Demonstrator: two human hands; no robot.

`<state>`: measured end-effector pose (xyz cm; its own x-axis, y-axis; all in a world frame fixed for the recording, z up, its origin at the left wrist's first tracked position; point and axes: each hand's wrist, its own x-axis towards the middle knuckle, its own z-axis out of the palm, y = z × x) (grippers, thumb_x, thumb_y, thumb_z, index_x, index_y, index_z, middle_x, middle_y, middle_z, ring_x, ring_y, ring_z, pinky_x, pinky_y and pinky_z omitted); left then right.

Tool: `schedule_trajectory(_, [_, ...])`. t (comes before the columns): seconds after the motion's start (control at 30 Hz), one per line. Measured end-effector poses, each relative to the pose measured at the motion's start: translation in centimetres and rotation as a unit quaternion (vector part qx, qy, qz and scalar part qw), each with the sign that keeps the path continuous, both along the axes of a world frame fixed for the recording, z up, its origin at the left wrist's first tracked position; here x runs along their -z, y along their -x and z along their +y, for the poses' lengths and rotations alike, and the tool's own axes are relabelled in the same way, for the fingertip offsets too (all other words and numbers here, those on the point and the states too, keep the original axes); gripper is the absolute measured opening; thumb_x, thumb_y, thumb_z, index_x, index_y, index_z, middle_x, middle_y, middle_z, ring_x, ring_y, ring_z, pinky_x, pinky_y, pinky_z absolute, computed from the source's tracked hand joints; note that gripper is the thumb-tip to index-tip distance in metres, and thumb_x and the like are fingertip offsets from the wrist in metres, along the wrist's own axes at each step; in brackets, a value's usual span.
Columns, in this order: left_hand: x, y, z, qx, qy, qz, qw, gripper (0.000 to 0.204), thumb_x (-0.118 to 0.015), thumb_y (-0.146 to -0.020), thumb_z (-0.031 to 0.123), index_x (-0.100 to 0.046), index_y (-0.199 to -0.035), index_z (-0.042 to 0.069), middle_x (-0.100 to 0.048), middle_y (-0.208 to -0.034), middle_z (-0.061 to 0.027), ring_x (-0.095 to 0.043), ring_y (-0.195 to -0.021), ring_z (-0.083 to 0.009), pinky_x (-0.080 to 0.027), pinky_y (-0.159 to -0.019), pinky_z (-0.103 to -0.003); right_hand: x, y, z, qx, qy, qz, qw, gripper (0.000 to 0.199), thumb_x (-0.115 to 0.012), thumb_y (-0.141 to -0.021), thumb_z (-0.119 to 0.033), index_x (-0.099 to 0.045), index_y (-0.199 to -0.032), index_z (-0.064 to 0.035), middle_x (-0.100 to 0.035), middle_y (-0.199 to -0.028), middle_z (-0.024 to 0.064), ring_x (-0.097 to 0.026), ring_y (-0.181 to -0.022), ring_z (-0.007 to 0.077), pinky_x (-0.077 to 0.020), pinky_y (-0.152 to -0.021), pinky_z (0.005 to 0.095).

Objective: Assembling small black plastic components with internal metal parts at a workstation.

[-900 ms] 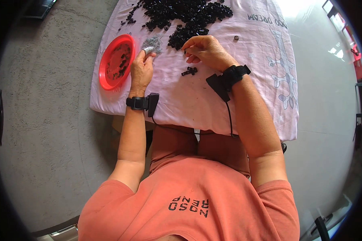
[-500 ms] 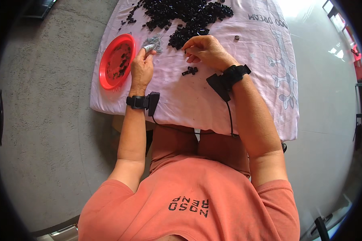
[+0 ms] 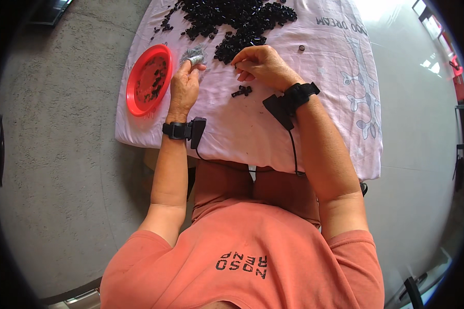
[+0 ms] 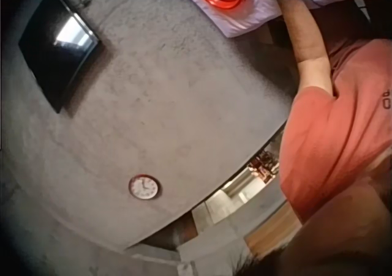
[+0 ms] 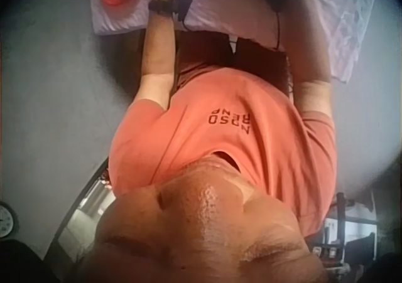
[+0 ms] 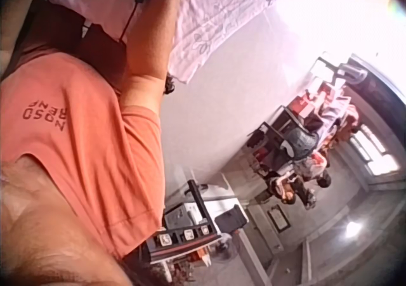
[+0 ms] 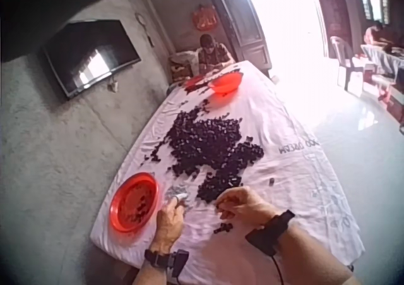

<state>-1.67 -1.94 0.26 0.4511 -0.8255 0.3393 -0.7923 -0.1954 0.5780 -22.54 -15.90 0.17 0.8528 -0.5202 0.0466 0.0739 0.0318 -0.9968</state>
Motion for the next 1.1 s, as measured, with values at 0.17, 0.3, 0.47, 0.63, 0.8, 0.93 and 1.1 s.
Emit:
schedule_trajectory(0.17, [0.2,-1.2,0.6,-0.019,-0.030,-0.053,0.998,0.021,-0.050,-0.095,0.003,-0.066,-0.109,0.005,-0.073,-0.097,-0.0085,-0.067,-0.081,-0.0168,-0.051,-0.075,-0.032,0.1,-0.1,0.0,0.001,0.005,0.006,1.000,0.013,-0.060,-0.097,-0.006,-0.069,-0.106,-0.0001,-0.069,-0.088,0.0047,-0.068,-0.077,0.0104,-0.0581,-0.072,0.0257])
schedule_trajectory(0.3, [-0.2,-0.7,0.8,-0.012,-0.009,-0.017,1.000,0.020,-0.050,-0.095,0.003,-0.066,-0.107,0.005,-0.073,-0.095,-0.0094,-0.068,-0.085,-0.0165,-0.051,-0.078,-0.031,0.1,-0.2,0.0,0.002,0.007,0.003,1.000,0.013,-0.061,-0.097,-0.006,-0.069,-0.106,0.0000,-0.069,-0.088,0.0048,-0.068,-0.077,0.0103,-0.0581,-0.072,0.0255])
schedule_trajectory(0.47, [-0.4,0.4,0.3,0.021,-0.008,0.021,1.000,0.020,-0.050,-0.096,0.004,-0.066,-0.108,0.004,-0.074,-0.095,-0.0088,-0.068,-0.088,-0.0164,-0.051,-0.081,-0.031,0.1,-0.2,0.0,0.002,0.004,-0.003,1.000,0.013,-0.061,-0.097,-0.006,-0.069,-0.106,0.0002,-0.069,-0.088,0.0049,-0.068,-0.077,0.0105,-0.0583,-0.072,0.0254])
schedule_trajectory(0.63, [-1.2,0.8,0.7,0.004,-0.037,0.021,0.999,0.020,-0.050,-0.096,0.005,-0.066,-0.109,0.004,-0.074,-0.096,-0.0074,-0.068,-0.088,-0.0175,-0.051,-0.081,-0.031,0.2,-0.1,0.0,0.001,0.000,0.000,1.000,0.013,-0.061,-0.097,-0.006,-0.069,-0.105,0.0008,-0.069,-0.088,0.0052,-0.068,-0.077,0.0107,-0.0586,-0.072,0.0255])
schedule_trajectory(0.8, [-1.0,1.0,0.6,0.016,0.019,0.006,1.000,0.012,-0.051,-0.094,0.005,-0.063,-0.096,0.003,-0.072,-0.088,-0.0120,-0.070,-0.083,-0.0316,-0.053,-0.075,-0.039,0.0,-0.1,0.1,-0.001,0.006,-0.005,1.000,0.013,-0.061,-0.097,-0.006,-0.069,-0.105,0.0010,-0.069,-0.087,0.0052,-0.068,-0.077,0.0106,-0.0584,-0.072,0.0254])
schedule_trajectory(0.93, [-0.9,1.0,0.6,0.011,-0.001,-0.007,1.000,0.012,-0.051,-0.094,0.005,-0.063,-0.096,0.003,-0.072,-0.087,-0.0125,-0.070,-0.083,-0.0322,-0.054,-0.075,-0.040,0.1,-0.1,0.1,0.000,0.003,-0.002,1.000,0.013,-0.060,-0.097,-0.006,-0.069,-0.105,0.0009,-0.069,-0.087,0.0052,-0.068,-0.077,0.0105,-0.0583,-0.072,0.0252])
schedule_trajectory(1.1, [-1.0,0.9,0.8,-0.003,-0.010,-0.019,1.000,0.010,-0.052,-0.092,0.005,-0.062,-0.094,0.002,-0.073,-0.087,-0.0130,-0.070,-0.083,-0.0325,-0.054,-0.074,-0.042,0.2,-0.1,0.0,-0.001,0.013,-0.001,1.000,0.014,-0.061,-0.096,-0.006,-0.069,-0.105,0.0005,-0.069,-0.087,0.0052,-0.069,-0.077,0.0107,-0.0576,-0.070,0.0248])
